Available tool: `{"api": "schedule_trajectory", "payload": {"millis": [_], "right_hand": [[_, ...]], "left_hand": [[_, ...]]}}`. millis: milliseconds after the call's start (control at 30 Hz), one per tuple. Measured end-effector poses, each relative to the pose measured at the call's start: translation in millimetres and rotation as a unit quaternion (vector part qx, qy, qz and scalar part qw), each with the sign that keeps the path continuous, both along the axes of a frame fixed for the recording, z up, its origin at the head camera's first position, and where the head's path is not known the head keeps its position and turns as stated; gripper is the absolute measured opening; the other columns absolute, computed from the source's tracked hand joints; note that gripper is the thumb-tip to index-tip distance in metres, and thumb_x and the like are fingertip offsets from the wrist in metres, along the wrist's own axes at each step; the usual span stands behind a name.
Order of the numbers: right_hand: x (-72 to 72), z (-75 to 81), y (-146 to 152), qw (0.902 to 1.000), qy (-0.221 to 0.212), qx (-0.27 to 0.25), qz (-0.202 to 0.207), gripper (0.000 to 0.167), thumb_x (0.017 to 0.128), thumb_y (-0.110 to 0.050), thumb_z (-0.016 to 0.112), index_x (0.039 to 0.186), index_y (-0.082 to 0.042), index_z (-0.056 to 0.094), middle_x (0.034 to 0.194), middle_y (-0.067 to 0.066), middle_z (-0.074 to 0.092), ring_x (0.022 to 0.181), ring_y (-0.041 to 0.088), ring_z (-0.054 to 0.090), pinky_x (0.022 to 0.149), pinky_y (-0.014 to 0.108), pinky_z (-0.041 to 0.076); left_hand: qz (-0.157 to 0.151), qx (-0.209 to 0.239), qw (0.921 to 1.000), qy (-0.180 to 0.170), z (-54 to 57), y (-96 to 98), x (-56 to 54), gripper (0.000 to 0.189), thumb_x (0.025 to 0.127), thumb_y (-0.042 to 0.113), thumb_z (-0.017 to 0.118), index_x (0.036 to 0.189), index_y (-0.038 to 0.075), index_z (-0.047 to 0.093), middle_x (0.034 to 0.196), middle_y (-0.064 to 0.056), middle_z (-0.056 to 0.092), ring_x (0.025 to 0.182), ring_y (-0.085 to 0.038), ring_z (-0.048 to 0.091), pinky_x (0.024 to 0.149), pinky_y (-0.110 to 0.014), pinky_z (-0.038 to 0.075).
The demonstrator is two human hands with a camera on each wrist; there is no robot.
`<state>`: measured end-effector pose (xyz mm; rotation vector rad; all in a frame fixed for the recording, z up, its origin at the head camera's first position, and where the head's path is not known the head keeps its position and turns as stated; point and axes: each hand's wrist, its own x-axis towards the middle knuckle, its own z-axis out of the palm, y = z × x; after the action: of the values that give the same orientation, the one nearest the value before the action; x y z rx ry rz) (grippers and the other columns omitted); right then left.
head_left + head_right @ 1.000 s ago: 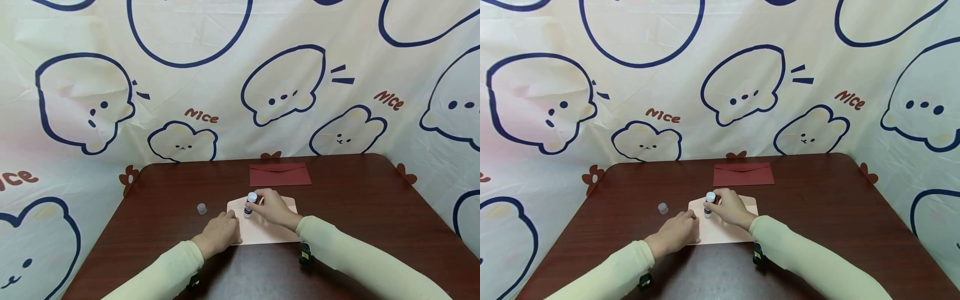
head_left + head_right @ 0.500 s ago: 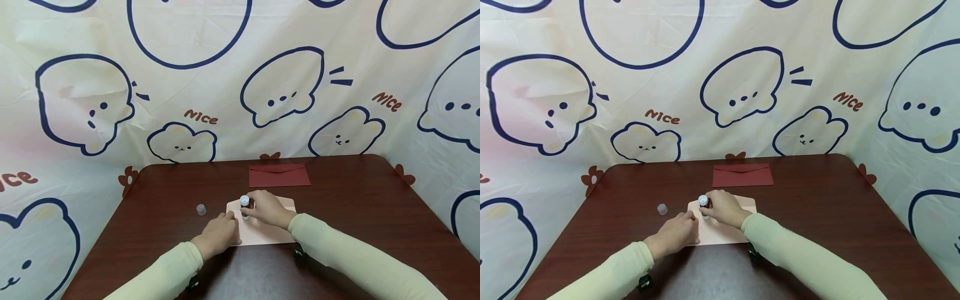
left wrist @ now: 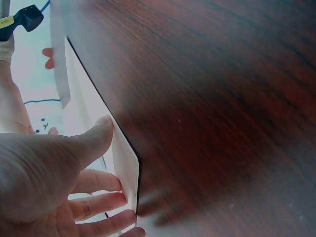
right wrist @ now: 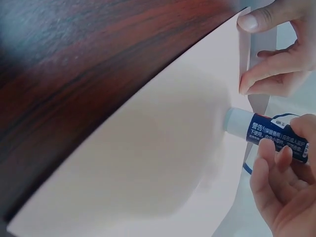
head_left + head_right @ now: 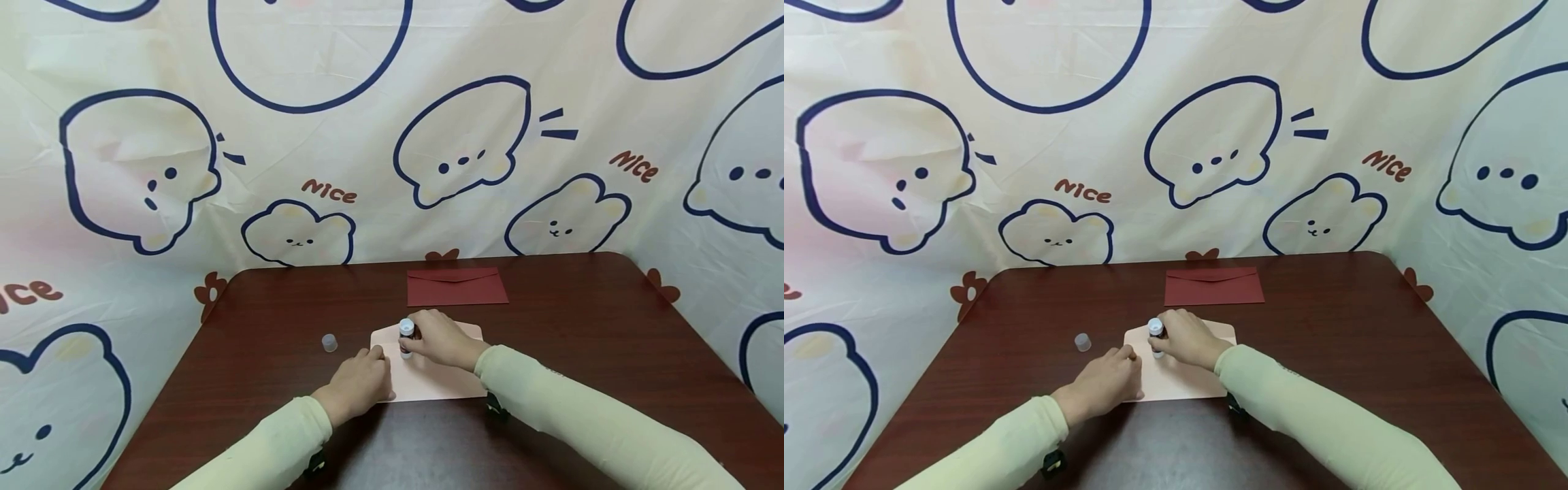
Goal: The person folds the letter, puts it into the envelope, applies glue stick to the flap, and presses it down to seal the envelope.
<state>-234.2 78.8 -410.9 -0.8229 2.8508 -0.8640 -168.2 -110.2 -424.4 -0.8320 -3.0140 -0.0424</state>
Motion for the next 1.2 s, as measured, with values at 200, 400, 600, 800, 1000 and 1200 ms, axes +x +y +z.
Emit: {"api": "schedule_trajectory", "payload": {"millis": [200,400,600,800,1000,1200], "right_hand": [[-0.6,0.6,9.5,1.0000,-0.008,-0.005,0.003,0.017,0.092,-0.024,0.072,0.082,-0.014,0.064,0.066,-0.006,0.055,0.058,0.006,0.046,0.052,0.021,0.037],[-0.3,0.0,18.7,1.0000,-0.007,-0.004,-0.003,0.015,0.092,-0.023,0.073,0.084,-0.012,0.066,0.069,-0.005,0.058,0.060,0.006,0.047,0.054,0.021,0.039],[0.2,0.5,29.3,0.9999,-0.004,-0.005,-0.008,0.016,0.090,-0.022,0.074,0.083,-0.011,0.066,0.068,-0.005,0.057,0.062,0.007,0.048,0.054,0.022,0.039],[1.7,2.1,42.9,0.9998,-0.007,-0.010,-0.016,0.015,0.090,-0.020,0.075,0.082,-0.011,0.066,0.067,-0.005,0.056,0.060,0.006,0.046,0.054,0.021,0.038],[3.8,3.6,57.6,0.9997,0.001,-0.009,-0.023,0.015,0.089,-0.019,0.076,0.084,-0.008,0.067,0.068,-0.004,0.057,0.061,0.007,0.045,0.054,0.020,0.038],[4.6,3.9,72.3,0.9995,-0.009,-0.012,-0.028,0.013,0.088,-0.018,0.076,0.084,-0.007,0.068,0.067,-0.004,0.057,0.059,0.006,0.043,0.052,0.020,0.035]], "left_hand": [[-0.001,0.002,1.0000,-0.001,0.0,0.6,1.4,0.034,0.081,0.035,0.084,0.090,0.006,0.068,0.098,-0.007,0.060,0.082,-0.024,0.057,0.064,-0.036,0.056],[0.000,0.005,1.0000,-0.004,0.2,0.4,1.1,0.032,0.080,0.034,0.084,0.088,0.007,0.067,0.098,-0.007,0.060,0.081,-0.024,0.056,0.064,-0.036,0.056],[0.003,0.001,0.9999,-0.013,0.7,0.8,1.4,0.032,0.081,0.034,0.084,0.088,0.008,0.067,0.100,-0.007,0.060,0.083,-0.024,0.057,0.065,-0.035,0.056],[0.003,0.004,0.9999,-0.013,1.8,1.3,1.8,0.031,0.082,0.033,0.083,0.088,0.008,0.067,0.101,-0.008,0.061,0.084,-0.024,0.057,0.067,-0.036,0.057],[-0.003,0.015,0.9999,-0.005,2.1,0.9,1.9,0.030,0.081,0.032,0.084,0.084,0.009,0.065,0.099,-0.008,0.060,0.083,-0.024,0.057,0.067,-0.036,0.057],[-0.006,0.015,0.9998,-0.008,1.7,0.3,2.8,0.030,0.081,0.032,0.084,0.084,0.009,0.065,0.100,-0.008,0.060,0.083,-0.024,0.057,0.067,-0.036,0.057]]}}
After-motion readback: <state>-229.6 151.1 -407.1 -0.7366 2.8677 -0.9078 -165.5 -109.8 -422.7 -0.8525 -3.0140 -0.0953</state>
